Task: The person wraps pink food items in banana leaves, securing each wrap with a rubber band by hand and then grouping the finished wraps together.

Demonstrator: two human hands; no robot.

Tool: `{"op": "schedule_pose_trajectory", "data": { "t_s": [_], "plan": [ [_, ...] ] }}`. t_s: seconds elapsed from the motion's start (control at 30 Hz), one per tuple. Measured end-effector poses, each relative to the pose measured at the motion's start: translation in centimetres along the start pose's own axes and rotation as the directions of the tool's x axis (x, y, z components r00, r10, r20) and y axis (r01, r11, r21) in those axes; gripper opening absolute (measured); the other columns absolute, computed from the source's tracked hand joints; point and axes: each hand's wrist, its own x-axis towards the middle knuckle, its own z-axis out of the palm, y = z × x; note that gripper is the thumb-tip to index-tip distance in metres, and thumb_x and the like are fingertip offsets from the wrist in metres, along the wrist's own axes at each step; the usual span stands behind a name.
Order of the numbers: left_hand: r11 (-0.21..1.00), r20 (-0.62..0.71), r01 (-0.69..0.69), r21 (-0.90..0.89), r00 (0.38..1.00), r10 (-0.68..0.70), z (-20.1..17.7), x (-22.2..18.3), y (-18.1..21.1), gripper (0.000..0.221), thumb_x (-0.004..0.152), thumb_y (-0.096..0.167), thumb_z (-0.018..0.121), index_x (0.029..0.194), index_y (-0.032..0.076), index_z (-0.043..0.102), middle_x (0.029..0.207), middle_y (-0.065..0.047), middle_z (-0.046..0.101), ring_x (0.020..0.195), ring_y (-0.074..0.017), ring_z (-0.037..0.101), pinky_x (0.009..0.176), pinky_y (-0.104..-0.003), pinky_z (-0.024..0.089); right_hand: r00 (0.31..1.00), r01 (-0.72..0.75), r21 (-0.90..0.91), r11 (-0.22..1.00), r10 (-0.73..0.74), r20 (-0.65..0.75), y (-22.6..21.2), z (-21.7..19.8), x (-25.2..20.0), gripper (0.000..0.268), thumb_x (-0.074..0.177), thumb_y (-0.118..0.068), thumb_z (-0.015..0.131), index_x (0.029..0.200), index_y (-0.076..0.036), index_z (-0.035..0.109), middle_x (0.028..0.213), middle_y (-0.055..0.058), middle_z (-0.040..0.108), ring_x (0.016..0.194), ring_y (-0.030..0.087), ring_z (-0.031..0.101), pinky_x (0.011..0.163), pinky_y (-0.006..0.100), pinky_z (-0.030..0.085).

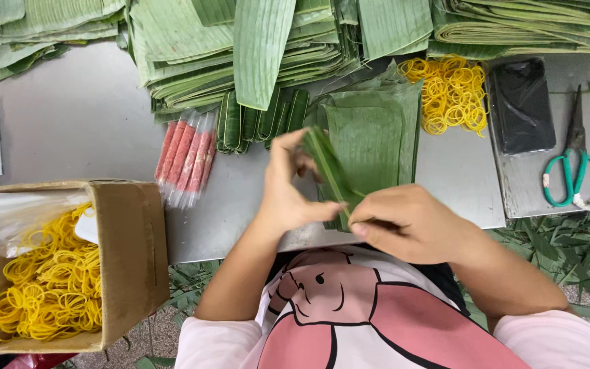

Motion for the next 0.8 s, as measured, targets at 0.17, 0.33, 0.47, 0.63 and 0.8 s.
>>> {"op": "schedule_pose_trajectory", "data": {
  "t_s": [0.17, 0.33, 0.47, 0.63, 0.8],
  "plan": [
    [0.773, 0.139, 0.067, -0.631, 0.99, 0.027, 1.7, -0.7, 0.4, 0.109, 0.078, 0.042, 0.094, 0.159, 0.005, 0.032, 0.158, -0.017, 0.044, 0.145, -0.0212, 0.048, 0.122, -0.033, 0.043, 0.994, 0.069, -0.256, 0.964, -0.087, -0.059, -1.0, 0.1, 1.7, 0.013, 0.093, -0.015, 0.071, 0.085, -0.007, 0.064, 0.075, 0.008, 0.063, 0.063, 0.027, 0.063, 0.054, 0.039, 0.047],
    [0.617, 0.275, 0.253, -0.745, 0.959, -0.061, 1.7, -1.8, 1.0, 0.113, 0.073, 0.047, 0.094, 0.157, 0.001, 0.033, 0.153, -0.017, 0.045, 0.134, -0.0274, 0.054, 0.106, -0.041, 0.047, 0.978, 0.207, -0.198, 0.958, -0.199, 0.06, 0.3, 0.3, 2.3, 0.02, 0.088, -0.026, 0.074, 0.096, -0.008, 0.067, 0.079, 0.005, 0.064, 0.072, 0.028, 0.065, 0.062, 0.04, 0.05],
    [0.632, -0.182, -0.118, -0.766, 0.983, -0.036, -0.5, -1.7, 0.8, 0.106, 0.08, 0.052, 0.091, 0.147, -0.01, 0.039, 0.137, -0.022, 0.053, 0.117, -0.0291, 0.053, 0.105, -0.041, 0.041, 0.95, 0.063, 0.09, 0.994, -0.087, 0.299, 3.0, 0.6, 0.0, 0.033, 0.083, -0.036, 0.08, 0.099, -0.008, 0.073, 0.067, 0.001, 0.065, 0.062, 0.02, 0.064, 0.058, 0.035, 0.049],
    [0.668, -0.367, -0.441, 0.599, 0.591, 0.719, 0.4, -1.7, 0.6, 0.11, 0.078, 0.067, 0.086, 0.152, 0.005, 0.034, 0.141, -0.013, 0.054, 0.137, -0.0274, 0.054, 0.124, -0.048, 0.034, 0.996, -0.076, 0.972, 0.224, -0.024, 0.083, 4.8, 0.8, -1.4, 0.067, 0.083, -0.035, 0.081, 0.134, 0.001, 0.057, 0.107, 0.017, 0.07, 0.091, 0.028, 0.068, 0.066, 0.035, 0.047],
    [0.171, 0.037, -0.47, 0.866, 0.401, 0.915, -1.1, -2.8, -0.9, 0.112, 0.068, 0.066, 0.089, 0.152, 0.014, 0.037, 0.137, -0.005, 0.059, 0.133, -0.0286, 0.054, 0.128, -0.053, 0.016, 0.91, -0.212, 0.831, 0.515, 0.414, -0.025, 5.1, 3.4, 0.9, 0.083, 0.096, -0.021, 0.068, 0.165, -0.001, 0.026, 0.146, 0.021, 0.062, 0.1, 0.021, 0.073, 0.069, 0.032, 0.056]
  ]
}}
